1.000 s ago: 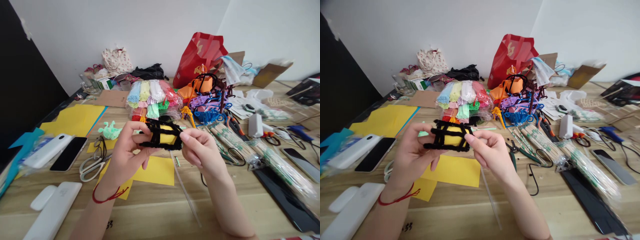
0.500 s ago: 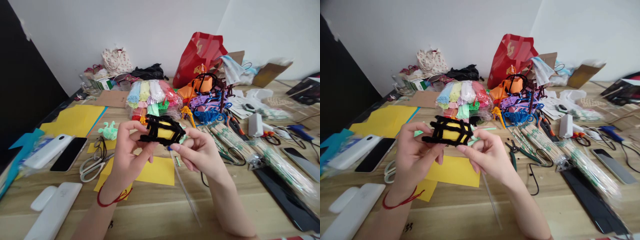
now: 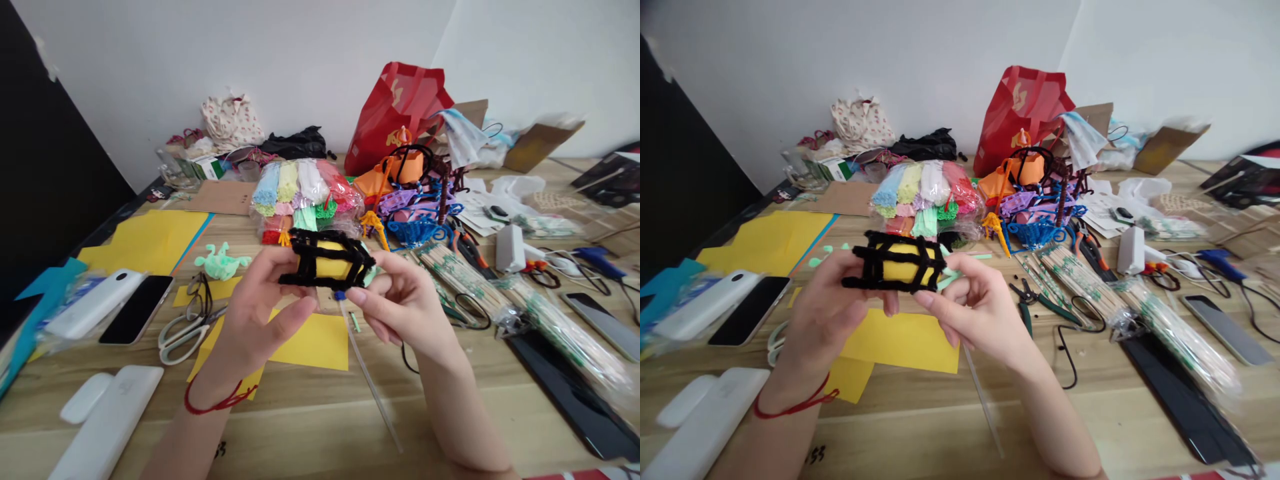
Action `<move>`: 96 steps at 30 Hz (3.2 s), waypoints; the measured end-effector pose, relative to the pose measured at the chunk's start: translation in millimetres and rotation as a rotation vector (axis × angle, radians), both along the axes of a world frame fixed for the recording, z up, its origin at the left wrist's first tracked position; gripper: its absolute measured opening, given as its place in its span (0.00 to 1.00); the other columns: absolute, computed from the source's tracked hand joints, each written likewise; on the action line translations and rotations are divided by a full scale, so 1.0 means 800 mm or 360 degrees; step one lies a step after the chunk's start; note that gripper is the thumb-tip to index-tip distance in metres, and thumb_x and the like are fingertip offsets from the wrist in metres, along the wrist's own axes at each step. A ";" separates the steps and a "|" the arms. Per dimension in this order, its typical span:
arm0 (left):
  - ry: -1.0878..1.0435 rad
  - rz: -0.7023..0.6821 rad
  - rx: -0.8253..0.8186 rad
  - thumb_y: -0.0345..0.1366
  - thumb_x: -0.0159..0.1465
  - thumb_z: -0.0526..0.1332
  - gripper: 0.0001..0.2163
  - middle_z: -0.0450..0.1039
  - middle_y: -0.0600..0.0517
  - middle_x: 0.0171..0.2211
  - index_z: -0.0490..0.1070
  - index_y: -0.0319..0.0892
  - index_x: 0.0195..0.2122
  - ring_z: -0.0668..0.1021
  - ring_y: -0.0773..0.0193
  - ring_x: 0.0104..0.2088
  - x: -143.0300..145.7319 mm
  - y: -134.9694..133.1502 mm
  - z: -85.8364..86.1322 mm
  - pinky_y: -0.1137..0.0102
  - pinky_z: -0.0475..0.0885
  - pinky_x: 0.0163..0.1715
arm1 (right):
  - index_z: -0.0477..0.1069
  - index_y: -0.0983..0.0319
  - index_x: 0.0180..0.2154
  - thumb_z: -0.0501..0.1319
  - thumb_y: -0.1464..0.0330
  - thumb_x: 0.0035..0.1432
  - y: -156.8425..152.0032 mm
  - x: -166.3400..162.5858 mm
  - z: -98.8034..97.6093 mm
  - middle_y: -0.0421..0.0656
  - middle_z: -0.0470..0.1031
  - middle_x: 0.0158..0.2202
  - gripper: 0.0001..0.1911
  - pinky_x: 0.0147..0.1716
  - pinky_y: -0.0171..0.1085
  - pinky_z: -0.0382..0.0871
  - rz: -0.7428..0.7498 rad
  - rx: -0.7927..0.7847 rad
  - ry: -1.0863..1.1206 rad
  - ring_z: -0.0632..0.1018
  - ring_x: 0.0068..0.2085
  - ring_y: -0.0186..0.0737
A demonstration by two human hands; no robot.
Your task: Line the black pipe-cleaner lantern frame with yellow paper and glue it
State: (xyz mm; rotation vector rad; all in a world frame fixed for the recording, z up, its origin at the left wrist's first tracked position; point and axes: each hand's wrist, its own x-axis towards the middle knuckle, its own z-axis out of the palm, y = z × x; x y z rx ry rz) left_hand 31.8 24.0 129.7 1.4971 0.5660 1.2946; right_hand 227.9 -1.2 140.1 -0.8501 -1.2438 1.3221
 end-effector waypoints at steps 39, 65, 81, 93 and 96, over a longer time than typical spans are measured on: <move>0.0457 0.0329 0.0210 0.42 0.57 0.73 0.06 0.81 0.53 0.25 0.81 0.47 0.29 0.80 0.61 0.26 -0.006 0.007 0.014 0.69 0.77 0.27 | 0.66 0.60 0.36 0.69 0.63 0.59 0.010 0.013 -0.005 0.28 0.64 0.13 0.13 0.11 0.26 0.49 0.0115 0.0100 -0.0195 0.60 0.12 0.25; 0.0069 0.0564 -0.0260 0.39 0.58 0.73 0.06 0.81 0.55 0.33 0.79 0.46 0.33 0.84 0.61 0.36 -0.010 0.006 0.019 0.70 0.80 0.40 | 0.75 0.56 0.44 0.68 0.67 0.60 0.016 -0.013 -0.031 0.36 0.68 0.25 0.10 0.24 0.35 0.65 -0.0734 0.0740 -0.0532 0.69 0.25 0.35; -0.0099 0.0321 -0.0555 0.45 0.56 0.74 0.12 0.83 0.52 0.32 0.80 0.43 0.35 0.84 0.61 0.30 0.002 0.018 0.001 0.68 0.82 0.37 | 0.74 0.57 0.43 0.66 0.69 0.62 0.011 -0.026 -0.029 0.34 0.71 0.21 0.07 0.18 0.32 0.63 -0.0786 0.0576 -0.0416 0.69 0.19 0.31; -0.0133 0.0281 -0.0483 0.39 0.57 0.74 0.07 0.82 0.52 0.34 0.81 0.42 0.33 0.85 0.61 0.33 0.011 0.012 0.005 0.69 0.84 0.38 | 0.74 0.59 0.39 0.69 0.62 0.59 0.018 -0.031 -0.030 0.29 0.68 0.12 0.10 0.08 0.25 0.46 -0.0387 0.0071 0.0238 0.58 0.09 0.24; -0.0138 0.0273 -0.0447 0.38 0.57 0.74 0.07 0.82 0.52 0.35 0.81 0.42 0.33 0.85 0.61 0.35 0.012 0.010 0.002 0.70 0.84 0.39 | 0.71 0.60 0.36 0.70 0.61 0.58 0.020 -0.033 -0.031 0.29 0.67 0.13 0.12 0.08 0.25 0.46 -0.0402 0.0051 0.0248 0.58 0.09 0.23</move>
